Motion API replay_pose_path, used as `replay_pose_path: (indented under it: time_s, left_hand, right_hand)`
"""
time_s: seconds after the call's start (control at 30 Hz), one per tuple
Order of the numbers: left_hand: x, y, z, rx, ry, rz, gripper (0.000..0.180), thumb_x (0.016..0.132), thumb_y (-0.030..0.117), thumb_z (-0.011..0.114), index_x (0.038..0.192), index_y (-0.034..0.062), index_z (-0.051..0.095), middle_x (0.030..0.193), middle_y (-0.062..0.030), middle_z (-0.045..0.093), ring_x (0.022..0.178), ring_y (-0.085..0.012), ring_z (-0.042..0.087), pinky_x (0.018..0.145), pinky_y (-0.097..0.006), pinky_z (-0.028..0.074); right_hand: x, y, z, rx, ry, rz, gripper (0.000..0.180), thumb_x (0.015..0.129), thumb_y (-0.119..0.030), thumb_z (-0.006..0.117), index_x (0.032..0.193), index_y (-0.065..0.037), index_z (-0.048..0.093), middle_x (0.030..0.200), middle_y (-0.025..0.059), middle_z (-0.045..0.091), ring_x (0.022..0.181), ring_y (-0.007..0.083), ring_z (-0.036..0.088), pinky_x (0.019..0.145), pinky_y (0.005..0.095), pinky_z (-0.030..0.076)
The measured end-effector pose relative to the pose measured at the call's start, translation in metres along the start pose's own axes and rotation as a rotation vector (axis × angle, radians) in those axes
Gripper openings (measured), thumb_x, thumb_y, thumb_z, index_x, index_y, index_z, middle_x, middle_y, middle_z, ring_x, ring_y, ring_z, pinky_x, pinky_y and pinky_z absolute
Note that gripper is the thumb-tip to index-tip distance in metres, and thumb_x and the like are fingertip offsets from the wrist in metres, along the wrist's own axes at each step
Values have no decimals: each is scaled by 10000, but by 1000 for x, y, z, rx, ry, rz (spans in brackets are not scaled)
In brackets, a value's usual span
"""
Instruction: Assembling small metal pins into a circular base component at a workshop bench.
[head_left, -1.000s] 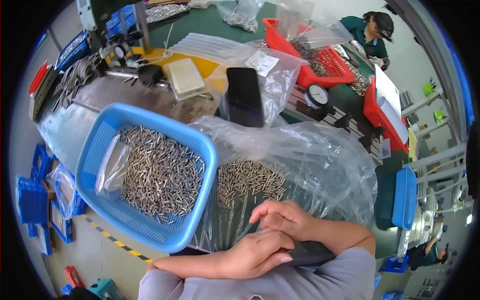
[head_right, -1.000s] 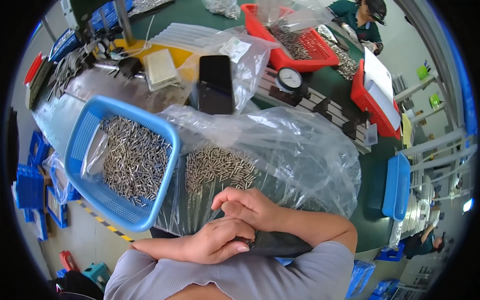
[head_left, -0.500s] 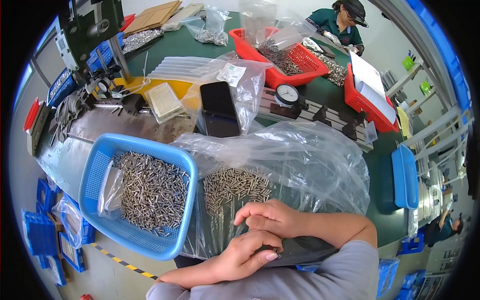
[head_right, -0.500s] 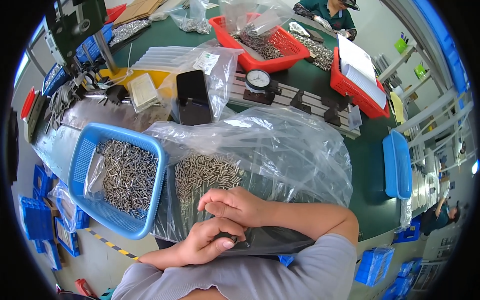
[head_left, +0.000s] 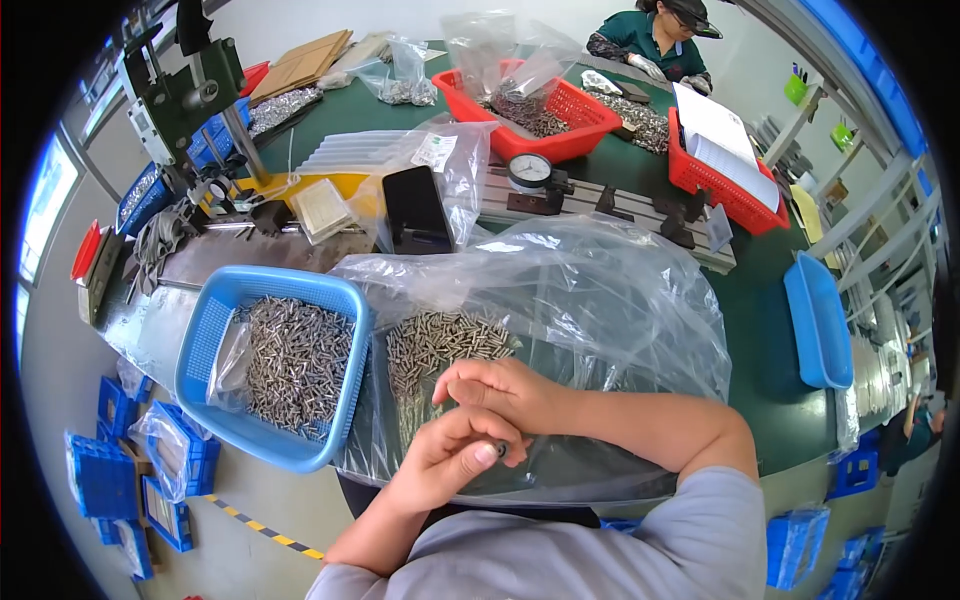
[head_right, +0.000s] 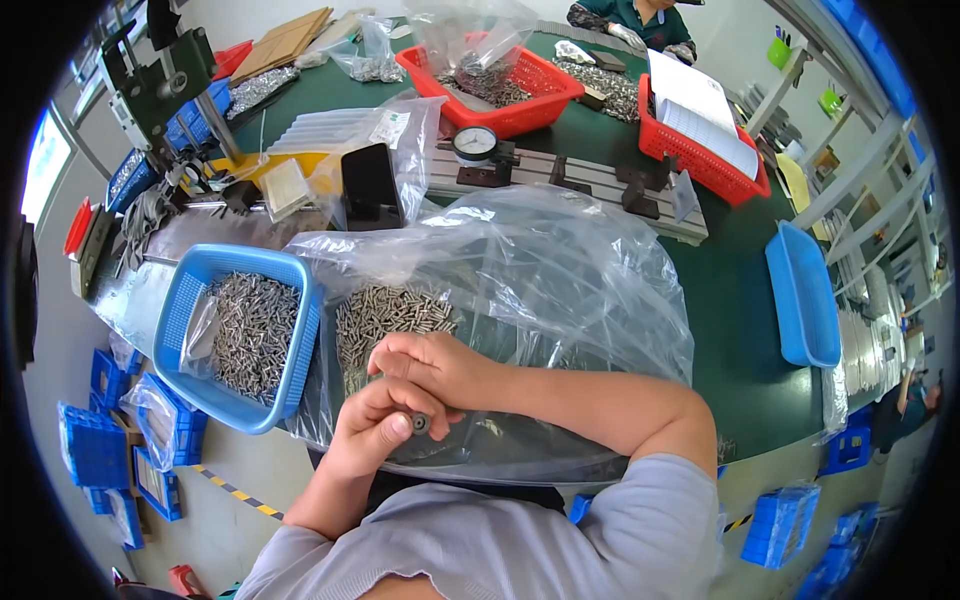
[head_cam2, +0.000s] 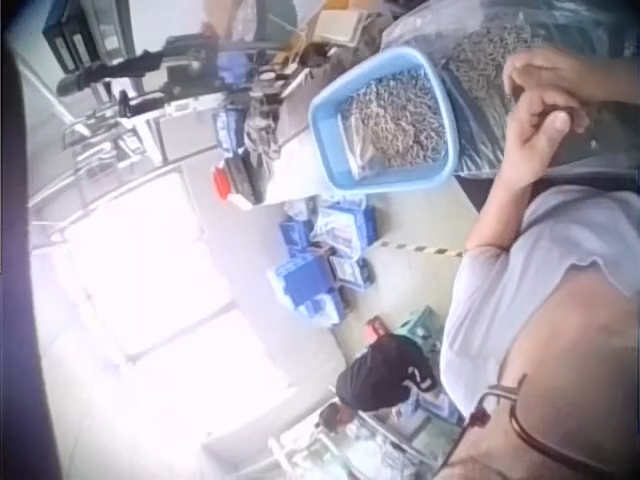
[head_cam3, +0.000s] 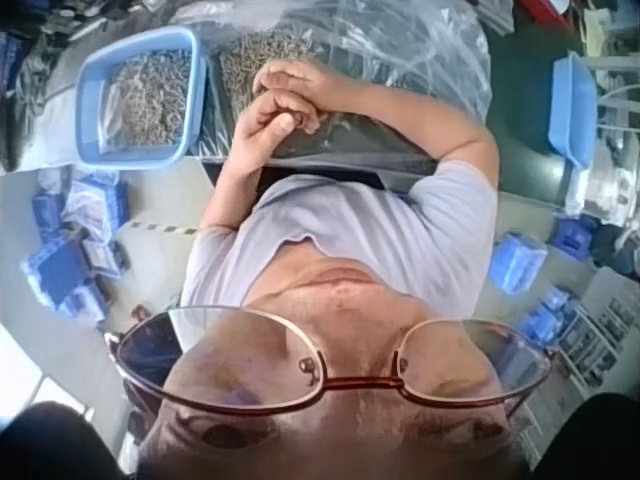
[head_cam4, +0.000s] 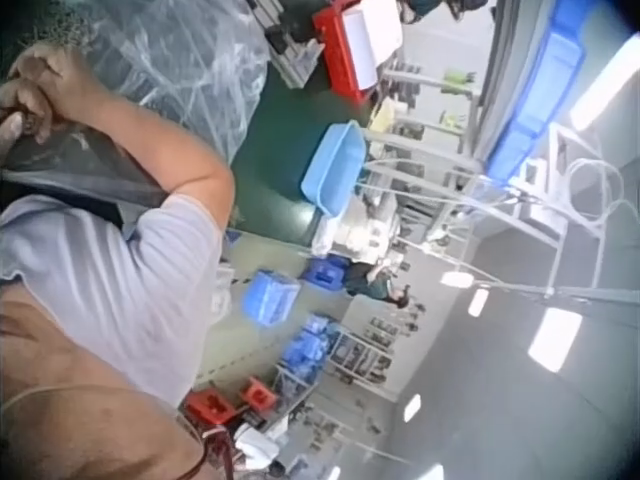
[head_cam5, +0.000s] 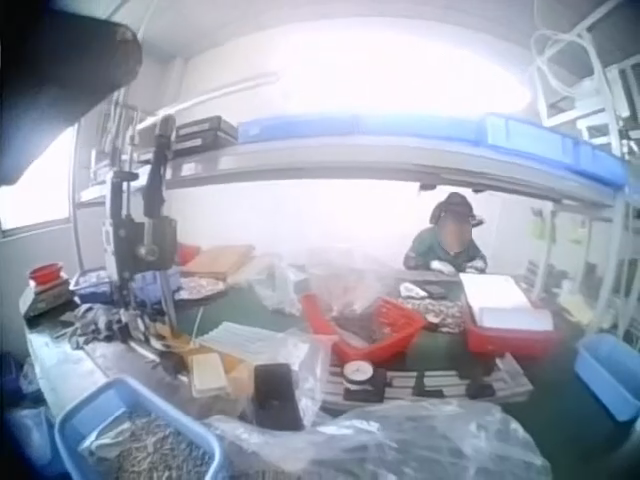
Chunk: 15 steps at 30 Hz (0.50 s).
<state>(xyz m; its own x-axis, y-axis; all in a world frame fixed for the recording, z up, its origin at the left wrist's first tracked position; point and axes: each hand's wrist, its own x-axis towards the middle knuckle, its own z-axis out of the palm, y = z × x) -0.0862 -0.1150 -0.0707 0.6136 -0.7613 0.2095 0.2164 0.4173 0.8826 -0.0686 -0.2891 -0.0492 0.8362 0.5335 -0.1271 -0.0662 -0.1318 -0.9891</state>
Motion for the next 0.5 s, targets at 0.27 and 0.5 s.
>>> replay_pose_path:
  time_s: [0.27, 0.5]
  left_hand:
    - [1, -3, 6, -44, 2, 90, 300, 966, 232, 487, 1018, -57, 548, 876, -140, 597, 866, -218, 598, 947, -430, 453]
    - [2, -3, -1, -139, 10, 66, 309, 954, 260, 515, 991, -44, 557, 868, -142, 599, 848, -220, 604, 901, -417, 479]
  right_hand:
    - [-4, 7, 5, 65, -7, -92, 378, 982, -402, 423, 1075, -67, 572, 749, 36, 607, 660, 77, 577, 592, 246, 470]
    - [-3, 6, 5, 34, 38, -9, 325, 973, -347, 449, 1042, -60, 586, 758, 41, 622, 692, 106, 595, 641, 255, 485]
